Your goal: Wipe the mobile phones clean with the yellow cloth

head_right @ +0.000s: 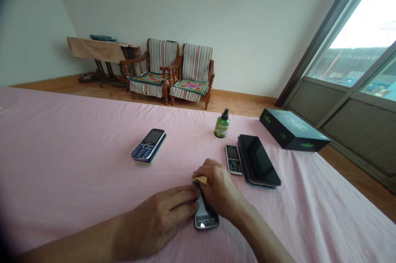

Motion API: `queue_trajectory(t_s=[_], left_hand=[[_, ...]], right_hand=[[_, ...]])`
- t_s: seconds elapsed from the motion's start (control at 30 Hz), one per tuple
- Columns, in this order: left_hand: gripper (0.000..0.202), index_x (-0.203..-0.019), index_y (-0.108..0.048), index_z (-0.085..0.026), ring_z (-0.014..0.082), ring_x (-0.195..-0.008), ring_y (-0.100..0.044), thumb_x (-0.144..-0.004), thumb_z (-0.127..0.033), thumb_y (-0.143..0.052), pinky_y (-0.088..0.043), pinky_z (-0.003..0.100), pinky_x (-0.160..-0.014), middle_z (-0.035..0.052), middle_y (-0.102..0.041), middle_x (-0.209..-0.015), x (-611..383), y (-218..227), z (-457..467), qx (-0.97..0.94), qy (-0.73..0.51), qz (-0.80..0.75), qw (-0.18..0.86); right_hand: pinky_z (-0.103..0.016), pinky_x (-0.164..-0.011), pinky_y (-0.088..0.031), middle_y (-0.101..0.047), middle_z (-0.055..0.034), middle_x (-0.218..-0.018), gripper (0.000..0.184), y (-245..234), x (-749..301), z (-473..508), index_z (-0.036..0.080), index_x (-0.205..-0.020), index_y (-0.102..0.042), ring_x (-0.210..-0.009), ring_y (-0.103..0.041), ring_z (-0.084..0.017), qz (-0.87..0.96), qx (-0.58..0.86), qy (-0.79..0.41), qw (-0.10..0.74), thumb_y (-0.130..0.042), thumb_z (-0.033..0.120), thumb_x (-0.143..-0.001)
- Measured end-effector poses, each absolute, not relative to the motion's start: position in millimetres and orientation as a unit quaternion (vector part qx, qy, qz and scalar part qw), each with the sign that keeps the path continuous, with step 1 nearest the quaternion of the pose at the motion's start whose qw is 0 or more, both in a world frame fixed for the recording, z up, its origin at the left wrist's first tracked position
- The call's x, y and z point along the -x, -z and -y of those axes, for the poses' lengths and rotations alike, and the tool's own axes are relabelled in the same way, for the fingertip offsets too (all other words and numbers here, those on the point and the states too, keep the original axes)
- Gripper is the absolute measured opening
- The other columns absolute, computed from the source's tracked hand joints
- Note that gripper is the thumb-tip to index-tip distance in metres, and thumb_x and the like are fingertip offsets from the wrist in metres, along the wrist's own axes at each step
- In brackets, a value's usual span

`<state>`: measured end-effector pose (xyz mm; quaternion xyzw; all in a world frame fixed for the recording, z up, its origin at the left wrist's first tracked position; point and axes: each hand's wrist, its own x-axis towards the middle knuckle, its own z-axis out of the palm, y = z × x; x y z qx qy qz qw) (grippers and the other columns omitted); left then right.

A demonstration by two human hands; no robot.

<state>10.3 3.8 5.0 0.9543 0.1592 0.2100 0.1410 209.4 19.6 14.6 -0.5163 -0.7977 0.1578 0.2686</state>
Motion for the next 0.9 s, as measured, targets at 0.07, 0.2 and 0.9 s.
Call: queue_trajectory(t_s=[0.07, 0.2, 0.9], left_hand=[[0.033, -0.123, -0.057, -0.007, 0.0248, -0.128, -0.051, -0.094, -0.006, -0.041, -0.045, 0.036, -0.109, 0.0179, -0.058, -0.129, -9, -5, -4, -0.951, -0.225, -0.151, 0.151], [0.04, -0.124, -0.055, -0.013, 0.0253, -0.13, -0.048, -0.086, -0.003, -0.048, -0.044, 0.039, -0.108, 0.0167, -0.051, -0.137, -6, -5, -4, -0.93, -0.253, -0.173, 0.202], [0.128, -0.149, -0.015, -0.019, 0.0405, -0.125, -0.044, -0.049, -0.049, -0.089, -0.034, 0.061, -0.104, 0.0178, -0.046, -0.138, -28, 10, -18, -0.865, -0.272, -0.335, 0.257]], right_hand=[[-0.024, -0.062, -0.042, -0.063, -0.0011, -0.077, 0.02, -10, -218, -21, 0.018, -0.078, -0.07, -0.069, -0.059, -0.014, 0.766, 0.545, -0.149, 0.307, -0.056, 0.004, -0.08], [-0.027, -0.062, -0.041, -0.061, -0.0028, -0.076, 0.016, -2, -228, -22, 0.017, -0.076, -0.067, -0.069, -0.059, -0.016, 0.742, 0.574, -0.129, 0.322, -0.054, 0.009, -0.083], [-0.031, -0.076, -0.045, -0.058, -0.0058, -0.087, 0.033, -12, -203, -6, 0.017, -0.091, -0.07, -0.085, -0.052, -0.02, 0.811, 0.511, -0.132, 0.255, -0.047, -0.004, -0.08]])
